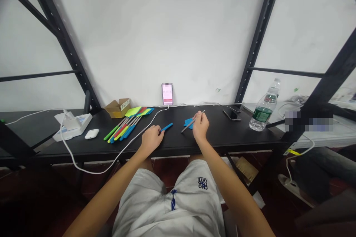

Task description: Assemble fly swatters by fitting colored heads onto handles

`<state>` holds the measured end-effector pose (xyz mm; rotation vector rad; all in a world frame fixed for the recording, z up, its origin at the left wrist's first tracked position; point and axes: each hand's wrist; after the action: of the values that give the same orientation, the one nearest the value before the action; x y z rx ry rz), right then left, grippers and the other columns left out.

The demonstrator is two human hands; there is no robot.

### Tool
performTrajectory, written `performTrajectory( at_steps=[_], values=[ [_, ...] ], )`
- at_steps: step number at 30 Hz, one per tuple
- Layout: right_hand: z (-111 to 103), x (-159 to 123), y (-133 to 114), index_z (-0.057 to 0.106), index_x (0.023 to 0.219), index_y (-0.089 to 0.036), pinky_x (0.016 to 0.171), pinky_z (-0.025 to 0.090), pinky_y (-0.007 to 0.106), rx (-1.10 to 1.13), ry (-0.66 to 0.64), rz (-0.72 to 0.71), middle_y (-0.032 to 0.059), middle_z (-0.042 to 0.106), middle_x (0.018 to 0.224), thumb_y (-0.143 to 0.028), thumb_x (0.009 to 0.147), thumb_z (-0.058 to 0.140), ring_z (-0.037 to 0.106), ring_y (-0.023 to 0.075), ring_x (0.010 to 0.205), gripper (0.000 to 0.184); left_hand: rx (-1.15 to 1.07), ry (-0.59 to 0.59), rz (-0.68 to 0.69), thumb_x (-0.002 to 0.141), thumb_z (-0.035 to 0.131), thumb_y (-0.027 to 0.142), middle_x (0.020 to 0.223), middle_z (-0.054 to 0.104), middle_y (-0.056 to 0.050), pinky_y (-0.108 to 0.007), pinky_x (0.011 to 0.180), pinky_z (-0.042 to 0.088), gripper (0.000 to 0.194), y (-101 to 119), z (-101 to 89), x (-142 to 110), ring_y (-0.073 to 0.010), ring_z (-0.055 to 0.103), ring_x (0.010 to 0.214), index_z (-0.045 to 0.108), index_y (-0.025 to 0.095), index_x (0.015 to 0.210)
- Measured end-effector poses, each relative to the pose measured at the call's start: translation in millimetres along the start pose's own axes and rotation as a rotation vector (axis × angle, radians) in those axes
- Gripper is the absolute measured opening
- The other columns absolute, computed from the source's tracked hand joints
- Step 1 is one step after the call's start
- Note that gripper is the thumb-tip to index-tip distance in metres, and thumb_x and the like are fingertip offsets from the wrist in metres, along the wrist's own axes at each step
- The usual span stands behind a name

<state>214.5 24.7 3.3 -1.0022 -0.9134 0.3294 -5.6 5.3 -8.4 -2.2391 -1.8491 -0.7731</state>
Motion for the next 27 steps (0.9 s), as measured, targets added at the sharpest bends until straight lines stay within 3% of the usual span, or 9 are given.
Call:
performTrajectory(
  at_steps=[6,14,18,23,27],
  values=[
    [0.3,-6.4,-0.8,0.056,0.08,-0.021,0.064,0.044,0.025,-0.173,-0.053,-0.147,0.0005,0.062,0.068,-0.045,0.09,0.049,0.058,0.0143,0.064,0.027,0.026,-0.003,0.013,0.089,0.054,0.038,0.093,0.063,-0.008,-0.029,0.068,0.042,0.019,2.1,-1.2,0.7,-0.0224,0.062,0.085,0.061,0.02,0.091],
    [4.4,-2.4,18.2,0.056,0.068,-0.02,0.05,0.041,0.025,-0.191,-0.369,0.06,0.0005,0.063,0.061,-0.044,0.085,0.055,0.054,0.0123,0.044,0.03,0.04,-0.047,0.019,0.093,0.048,0.032,0.098,0.062,-0.01,-0.03,0.071,0.044,0.017,5.1,-3.2,1.5,-0.0227,0.062,0.091,0.059,0.019,0.093],
    [4.3,-1.6,17.2,0.054,0.059,-0.02,0.048,0.039,0.025,-0.17,-0.365,0.109,0.0004,0.06,0.054,-0.047,0.086,0.055,0.052,0.0123,0.043,0.038,-0.016,-0.041,0.011,0.093,0.046,0.031,0.098,0.064,-0.01,-0.029,0.071,0.044,0.017,4.8,-4.0,1.1,-0.0224,0.063,0.09,0.059,0.019,0.093],
    [4.8,-2.8,14.8,0.05,0.051,-0.021,0.047,0.034,0.024,-0.155,-0.391,0.111,-0.0025,0.049,0.044,-0.048,0.087,0.054,0.048,0.0123,0.044,0.045,-0.397,-0.002,0.009,0.09,0.049,0.032,0.078,0.067,-0.004,-0.028,0.067,0.044,0.016,-5.4,0.6,8.6,-0.0181,0.064,0.075,0.057,0.02,0.084],
    [5.6,-6.1,17.7,0.053,0.053,-0.021,0.045,0.03,0.024,-0.103,-0.537,0.153,-0.0042,0.044,0.043,-0.052,0.085,0.057,0.042,0.0112,0.041,0.045,-0.813,-0.052,-0.099,0.086,0.05,0.035,0.07,0.067,-0.001,-0.025,0.057,0.044,0.019,-13.4,5.1,16.6,-0.0123,0.057,0.053,0.054,0.018,0.08]
  ],
)
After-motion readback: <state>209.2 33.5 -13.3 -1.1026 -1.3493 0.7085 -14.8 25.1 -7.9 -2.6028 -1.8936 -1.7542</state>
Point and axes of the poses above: each hand's wrist, its own x-axis towards the middle knuckle, its own z-axis out of the palm, y = z × x
